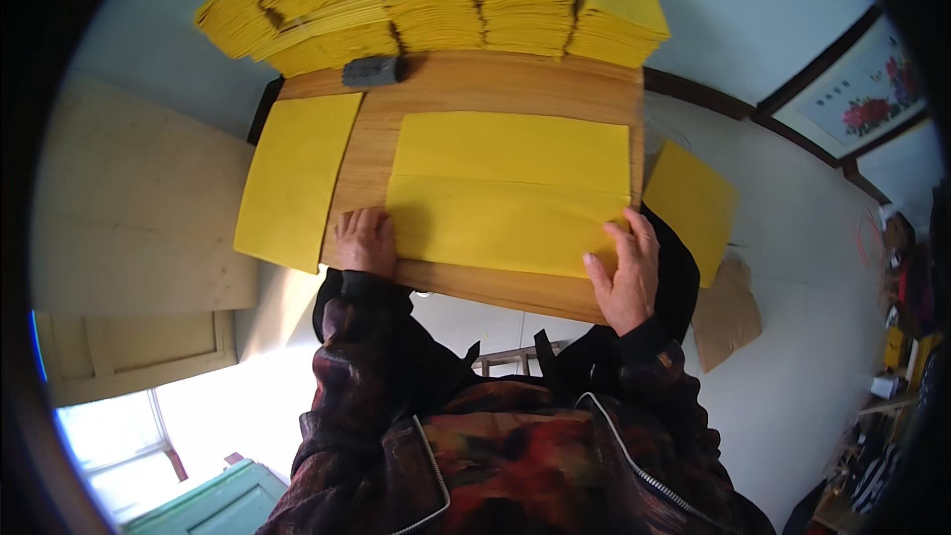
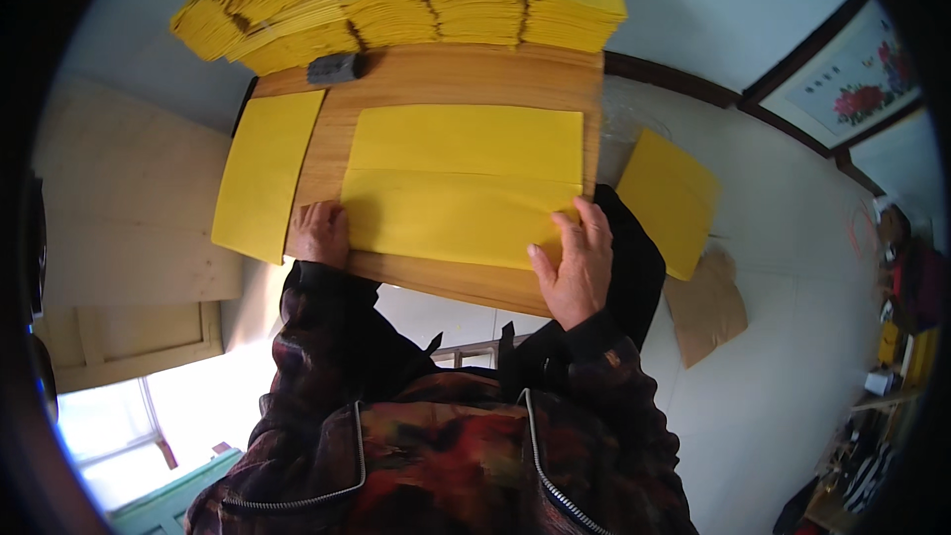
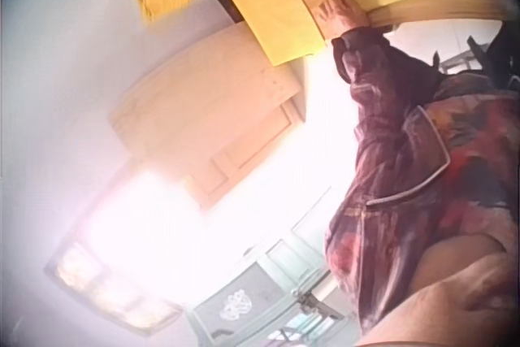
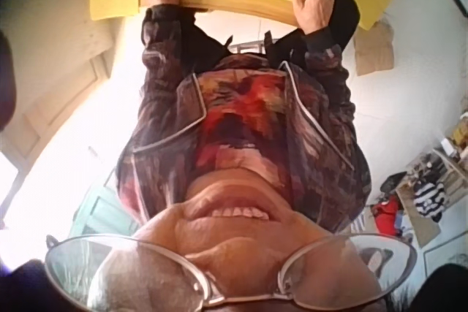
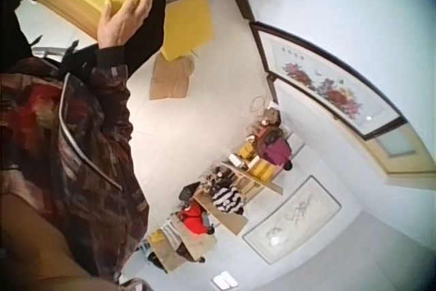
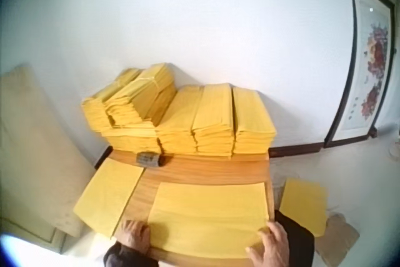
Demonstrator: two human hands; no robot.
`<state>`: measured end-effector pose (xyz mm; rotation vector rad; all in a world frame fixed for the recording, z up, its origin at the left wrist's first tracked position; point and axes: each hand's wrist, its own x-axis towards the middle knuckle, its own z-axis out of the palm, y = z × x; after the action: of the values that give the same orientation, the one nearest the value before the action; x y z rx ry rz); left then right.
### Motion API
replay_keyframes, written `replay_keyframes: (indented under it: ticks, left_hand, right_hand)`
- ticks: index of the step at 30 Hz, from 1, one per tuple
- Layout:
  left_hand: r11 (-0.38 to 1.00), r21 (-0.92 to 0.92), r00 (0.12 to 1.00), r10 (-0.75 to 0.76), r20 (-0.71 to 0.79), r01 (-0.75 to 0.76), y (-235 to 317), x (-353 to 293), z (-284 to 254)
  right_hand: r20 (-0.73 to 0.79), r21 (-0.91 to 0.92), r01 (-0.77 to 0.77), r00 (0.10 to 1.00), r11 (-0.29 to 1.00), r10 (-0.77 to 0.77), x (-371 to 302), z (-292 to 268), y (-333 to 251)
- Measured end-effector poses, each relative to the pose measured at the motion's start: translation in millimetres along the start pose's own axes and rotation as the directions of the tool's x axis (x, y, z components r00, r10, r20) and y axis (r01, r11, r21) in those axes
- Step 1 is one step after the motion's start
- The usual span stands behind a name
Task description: The person folds yellow paper sheets on a wooden table, aligning edges and pressing creases. They stack the folded sheets and continue folding additional sheets from a nearby pile.
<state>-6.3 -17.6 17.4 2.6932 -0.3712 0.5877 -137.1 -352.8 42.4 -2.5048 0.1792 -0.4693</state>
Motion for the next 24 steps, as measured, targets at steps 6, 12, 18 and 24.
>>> replay_keyframes:
  ticks: [6,12,18,24]
  left_hand:
    - [0.960,0.266,0.996,0.089,0.023,-0.092,49.6,7.7,-22.2]
    - [0.951,-0.143,0.904,0.305,0.301,-0.273,129.4,2.7,14.1]
    - [0.986,-0.012,0.907,0.160,0.389,-0.169,97.5,-4.0,6.4]
    - [0.982,0.053,0.898,0.145,0.416,-0.183,93.0,-6.7,16.0]
  right_hand:
    - [0.008,-0.064,0.003,1.000,0.998,-0.003,0.8,-1.1,-6.5]
    - [0.026,-0.077,0.031,0.999,0.997,-0.029,2.0,-3.2,-8.4]
    - [0.031,-0.080,0.030,0.999,0.996,-0.028,4.1,-2.5,-12.9]
    - [0.007,-0.189,0.029,1.000,0.981,-0.028,9.2,-6.4,-24.1]
